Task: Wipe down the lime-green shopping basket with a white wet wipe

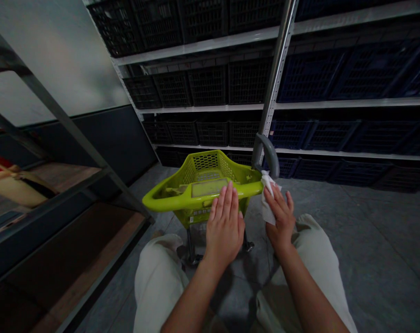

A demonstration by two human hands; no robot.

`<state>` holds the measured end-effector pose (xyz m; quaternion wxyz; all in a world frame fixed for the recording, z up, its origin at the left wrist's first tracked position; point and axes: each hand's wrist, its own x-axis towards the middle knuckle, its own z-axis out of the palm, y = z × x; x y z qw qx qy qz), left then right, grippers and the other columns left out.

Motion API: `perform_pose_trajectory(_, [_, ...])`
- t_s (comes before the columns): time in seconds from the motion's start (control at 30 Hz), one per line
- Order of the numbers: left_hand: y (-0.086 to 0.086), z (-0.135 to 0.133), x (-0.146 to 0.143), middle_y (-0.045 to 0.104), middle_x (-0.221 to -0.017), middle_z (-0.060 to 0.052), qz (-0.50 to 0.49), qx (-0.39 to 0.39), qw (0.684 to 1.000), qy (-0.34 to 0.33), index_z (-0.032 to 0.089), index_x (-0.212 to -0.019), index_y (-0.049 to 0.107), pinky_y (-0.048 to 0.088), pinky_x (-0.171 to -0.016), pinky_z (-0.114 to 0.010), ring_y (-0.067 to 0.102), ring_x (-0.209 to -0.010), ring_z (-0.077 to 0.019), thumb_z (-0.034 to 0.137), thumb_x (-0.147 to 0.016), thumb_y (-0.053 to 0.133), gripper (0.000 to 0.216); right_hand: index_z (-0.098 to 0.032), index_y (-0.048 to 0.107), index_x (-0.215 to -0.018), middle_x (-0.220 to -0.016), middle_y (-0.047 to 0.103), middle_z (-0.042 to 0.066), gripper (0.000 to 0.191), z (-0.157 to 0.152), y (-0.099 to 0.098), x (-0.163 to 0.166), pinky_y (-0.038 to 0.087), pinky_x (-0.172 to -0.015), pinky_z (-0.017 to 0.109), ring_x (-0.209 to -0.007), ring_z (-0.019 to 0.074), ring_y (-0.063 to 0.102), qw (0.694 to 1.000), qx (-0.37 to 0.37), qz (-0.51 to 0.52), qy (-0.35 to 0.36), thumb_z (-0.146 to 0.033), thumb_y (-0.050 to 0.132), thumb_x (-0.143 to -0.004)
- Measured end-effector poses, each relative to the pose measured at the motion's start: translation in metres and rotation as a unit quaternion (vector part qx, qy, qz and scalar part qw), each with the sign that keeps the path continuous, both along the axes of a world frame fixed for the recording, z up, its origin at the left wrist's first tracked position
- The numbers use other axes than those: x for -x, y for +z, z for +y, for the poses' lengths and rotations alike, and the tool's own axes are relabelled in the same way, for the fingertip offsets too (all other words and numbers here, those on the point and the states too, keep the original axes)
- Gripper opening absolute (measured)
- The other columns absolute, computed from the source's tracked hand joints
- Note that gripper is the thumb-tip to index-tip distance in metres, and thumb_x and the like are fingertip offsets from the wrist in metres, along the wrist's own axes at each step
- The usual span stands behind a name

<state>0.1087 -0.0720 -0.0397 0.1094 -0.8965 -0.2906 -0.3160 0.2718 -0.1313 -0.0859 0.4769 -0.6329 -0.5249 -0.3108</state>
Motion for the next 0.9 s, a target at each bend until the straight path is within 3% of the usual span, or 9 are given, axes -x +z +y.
perform_pose_trajectory(0.23, [-0.004,0.002,-0.001,0.022,-0.163,-0.012,-0.005,-0.004,1.0,0.001,0.007,-0.154,0.023,0.028,-0.121,-0.043,0.015,-0.153,-0.0244,0.022,-0.097,0.037,0.06,-0.023,0.039,-0.147,-0.148,0.05,0.01,0.052,0.002,0.012,0.027,0.017,-0.122,0.048,-0.146,0.0199,0.035,0.986,0.105,-0.103,0.083,-0.017,0.043,-0.096])
perform_pose_trajectory(0.5, [-0.001,0.0,-0.001,0.022,-0.163,-0.012,-0.007,0.009,1.0,-0.004,0.008,-0.155,0.016,0.028,-0.121,-0.044,0.016,-0.153,-0.0241,0.023,-0.097,0.037,0.064,-0.029,0.041,-0.147,-0.15,0.048,0.008,0.053,-0.004,0.006,0.002,0.022,-0.12,0.05,-0.143,0.0223,0.041,1.0,0.022,-0.006,-0.011,-0.018,0.041,-0.095])
perform_pose_trajectory(0.73, [-0.004,0.001,-0.002,0.019,-0.164,-0.011,-0.009,0.013,1.0,-0.007,0.009,-0.156,0.014,0.027,-0.122,-0.044,0.014,-0.153,-0.0246,0.022,-0.097,0.037,0.065,-0.025,0.035,-0.15,-0.149,0.05,0.01,0.058,0.001,0.017,0.028,0.016,-0.122,0.049,-0.143,0.021,0.04,0.985,0.12,-0.1,0.068,-0.015,0.043,-0.093])
perform_pose_trajectory(0.9, [-0.001,0.001,0.0,0.021,-0.164,-0.012,-0.007,0.012,1.0,-0.011,0.008,-0.156,0.012,0.027,-0.121,-0.044,0.015,-0.153,-0.0243,0.021,-0.096,0.037,0.066,-0.028,0.04,-0.147,-0.149,0.05,0.01,0.054,-0.005,0.012,0.001,0.019,-0.119,0.05,-0.141,0.0227,0.044,0.997,0.06,-0.049,0.009,-0.016,0.041,-0.095])
